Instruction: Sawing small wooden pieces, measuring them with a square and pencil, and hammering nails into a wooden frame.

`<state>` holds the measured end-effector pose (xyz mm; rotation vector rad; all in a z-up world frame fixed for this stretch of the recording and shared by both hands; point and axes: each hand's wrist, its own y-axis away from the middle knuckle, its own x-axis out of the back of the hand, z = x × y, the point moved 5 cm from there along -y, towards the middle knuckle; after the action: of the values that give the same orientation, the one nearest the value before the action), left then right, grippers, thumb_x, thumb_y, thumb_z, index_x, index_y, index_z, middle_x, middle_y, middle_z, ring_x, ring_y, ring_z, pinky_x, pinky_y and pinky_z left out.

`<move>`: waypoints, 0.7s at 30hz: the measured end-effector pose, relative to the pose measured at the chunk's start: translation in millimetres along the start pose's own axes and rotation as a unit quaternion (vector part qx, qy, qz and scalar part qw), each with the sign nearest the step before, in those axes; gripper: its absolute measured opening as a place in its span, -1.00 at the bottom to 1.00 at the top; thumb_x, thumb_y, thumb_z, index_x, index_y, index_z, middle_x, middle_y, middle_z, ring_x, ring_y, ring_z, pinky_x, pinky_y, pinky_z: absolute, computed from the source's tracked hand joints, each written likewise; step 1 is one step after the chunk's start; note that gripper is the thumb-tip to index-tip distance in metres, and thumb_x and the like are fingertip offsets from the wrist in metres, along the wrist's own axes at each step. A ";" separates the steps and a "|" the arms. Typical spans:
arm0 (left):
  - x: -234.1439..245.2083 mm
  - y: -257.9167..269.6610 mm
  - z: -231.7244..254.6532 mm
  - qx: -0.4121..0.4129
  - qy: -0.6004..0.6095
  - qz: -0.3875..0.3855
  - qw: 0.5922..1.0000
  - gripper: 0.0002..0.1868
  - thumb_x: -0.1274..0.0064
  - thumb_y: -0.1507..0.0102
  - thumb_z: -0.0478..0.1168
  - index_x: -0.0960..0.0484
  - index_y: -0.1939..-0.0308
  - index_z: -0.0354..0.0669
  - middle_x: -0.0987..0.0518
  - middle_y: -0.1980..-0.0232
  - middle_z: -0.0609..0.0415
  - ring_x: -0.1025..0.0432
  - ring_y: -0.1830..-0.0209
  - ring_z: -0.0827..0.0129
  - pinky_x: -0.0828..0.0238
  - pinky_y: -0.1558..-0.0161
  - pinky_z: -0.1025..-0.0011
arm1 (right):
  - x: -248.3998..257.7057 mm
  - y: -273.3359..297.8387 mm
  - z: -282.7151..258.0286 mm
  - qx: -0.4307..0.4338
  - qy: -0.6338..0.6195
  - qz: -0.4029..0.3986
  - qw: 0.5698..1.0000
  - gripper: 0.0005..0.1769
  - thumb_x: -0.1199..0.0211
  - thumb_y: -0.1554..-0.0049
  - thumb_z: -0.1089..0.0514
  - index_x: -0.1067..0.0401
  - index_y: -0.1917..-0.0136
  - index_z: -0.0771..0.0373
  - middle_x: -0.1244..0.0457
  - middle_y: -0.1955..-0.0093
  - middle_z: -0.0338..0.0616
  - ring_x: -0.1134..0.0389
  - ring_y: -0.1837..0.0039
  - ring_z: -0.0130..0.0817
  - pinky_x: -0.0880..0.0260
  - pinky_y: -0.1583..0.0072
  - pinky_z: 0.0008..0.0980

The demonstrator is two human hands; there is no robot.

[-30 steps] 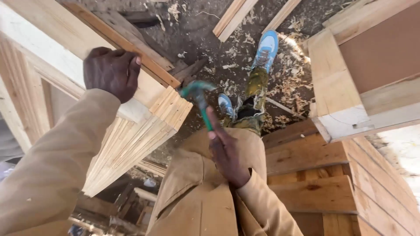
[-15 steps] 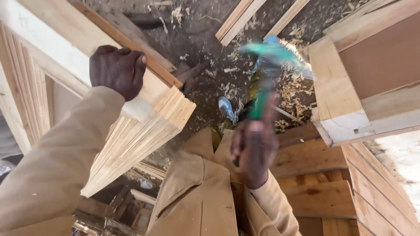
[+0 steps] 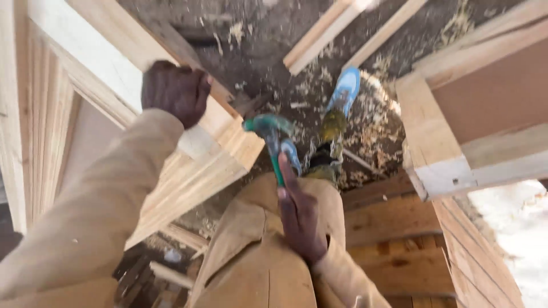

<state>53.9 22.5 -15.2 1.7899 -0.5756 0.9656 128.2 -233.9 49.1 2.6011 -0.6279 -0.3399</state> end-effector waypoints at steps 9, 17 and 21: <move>-0.5 12.1 3.0 0.015 0.033 -0.093 0.995 -0.46 0.61 -0.39 0.02 -0.57 0.27 0.04 -0.52 0.54 0.15 -0.41 0.62 0.22 -0.19 0.27 0.31 | -13.7 22.3 21.9 0.057 0.058 0.030 0.996 -0.55 0.21 -0.24 0.15 0.00 -0.39 0.15 -0.30 0.10 -0.38 0.20 0.47 -0.63 0.19 0.41 -0.60; -0.6 15.2 2.5 0.025 0.047 -0.086 0.995 -0.50 0.55 -0.36 0.02 -0.58 0.32 0.09 -0.54 0.54 0.18 -0.43 0.56 0.23 -0.18 0.29 0.32 | -52.8 57.6 22.3 0.298 0.629 0.077 0.714 -0.83 0.10 -0.18 0.26 -0.33 0.10 0.29 -0.24 0.19 -0.10 -0.19 0.26 -0.49 -0.23 0.21 -0.56; 4.3 7.0 0.2 0.017 0.052 -0.056 0.997 -0.50 0.54 -0.37 0.01 -0.57 0.38 0.07 -0.50 0.60 0.17 -0.39 0.64 0.26 -0.17 0.31 0.32 | -10.1 3.2 0.9 -0.033 0.053 -0.004 0.998 -0.50 0.24 -0.20 0.13 0.06 -0.41 0.20 -0.30 0.12 -0.34 0.19 0.44 -0.60 0.15 0.39 -0.53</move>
<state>51.3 19.7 -8.0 1.7699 -0.3917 0.9903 117.9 -231.9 51.2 2.5412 -0.5594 -0.2185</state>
